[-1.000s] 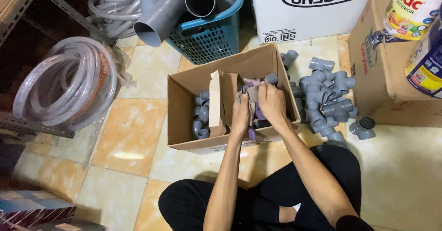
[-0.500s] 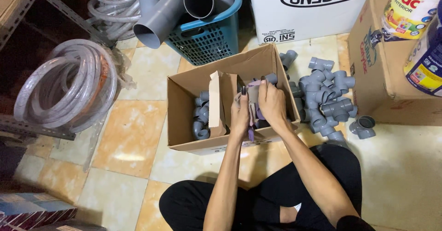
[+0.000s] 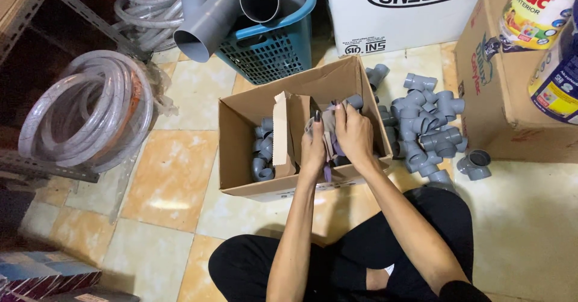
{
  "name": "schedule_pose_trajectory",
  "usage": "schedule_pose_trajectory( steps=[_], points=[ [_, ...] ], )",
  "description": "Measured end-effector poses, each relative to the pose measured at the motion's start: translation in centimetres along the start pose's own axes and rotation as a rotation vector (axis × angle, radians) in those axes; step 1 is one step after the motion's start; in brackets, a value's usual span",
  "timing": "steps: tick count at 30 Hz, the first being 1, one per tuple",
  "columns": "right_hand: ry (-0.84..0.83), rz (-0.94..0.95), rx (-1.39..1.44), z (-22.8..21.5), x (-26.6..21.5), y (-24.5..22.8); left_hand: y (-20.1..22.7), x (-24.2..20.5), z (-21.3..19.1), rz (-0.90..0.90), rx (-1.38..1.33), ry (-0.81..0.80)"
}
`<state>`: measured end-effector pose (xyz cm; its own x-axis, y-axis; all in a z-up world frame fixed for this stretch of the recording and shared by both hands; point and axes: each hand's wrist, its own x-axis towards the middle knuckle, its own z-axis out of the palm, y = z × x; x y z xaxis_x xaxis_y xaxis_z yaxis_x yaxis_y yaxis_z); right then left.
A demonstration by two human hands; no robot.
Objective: Cleaning PVC pipe fittings with a cloth
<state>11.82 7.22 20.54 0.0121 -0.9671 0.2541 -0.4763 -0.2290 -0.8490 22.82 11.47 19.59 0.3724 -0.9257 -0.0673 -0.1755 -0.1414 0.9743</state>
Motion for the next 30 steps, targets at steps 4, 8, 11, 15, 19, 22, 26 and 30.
schedule_pose_trajectory(
  steps=[4,8,11,15,19,22,26,30],
  points=[
    [-0.053,0.051,-0.007,-0.1,-0.2,-0.5,-2.5,1.0,0.5,0.135,-0.047,0.153],
    [0.022,-0.045,0.002,0.6,0.5,0.2,-2.0,0.3,0.9,0.009,-0.186,0.075],
    [0.043,-0.070,-0.008,0.6,0.0,0.1,1.6,-1.1,1.0,-0.002,-0.084,0.040],
    [0.030,-0.053,-0.014,0.5,0.0,0.3,1.2,-1.1,0.5,-0.010,-0.053,0.047],
    [-0.070,-0.033,0.002,0.3,-0.1,0.1,-4.4,1.6,0.7,0.106,-0.035,0.137],
    [-0.057,-0.091,0.012,0.1,0.0,-0.1,-2.6,1.4,0.7,0.107,-0.158,0.132],
    [0.013,-0.147,0.006,0.7,0.3,0.8,-0.4,0.4,0.8,-0.035,-0.187,0.005],
    [0.022,-0.113,0.059,-0.3,0.6,0.5,-0.8,0.4,1.4,-0.041,-0.244,0.044]
  ],
)
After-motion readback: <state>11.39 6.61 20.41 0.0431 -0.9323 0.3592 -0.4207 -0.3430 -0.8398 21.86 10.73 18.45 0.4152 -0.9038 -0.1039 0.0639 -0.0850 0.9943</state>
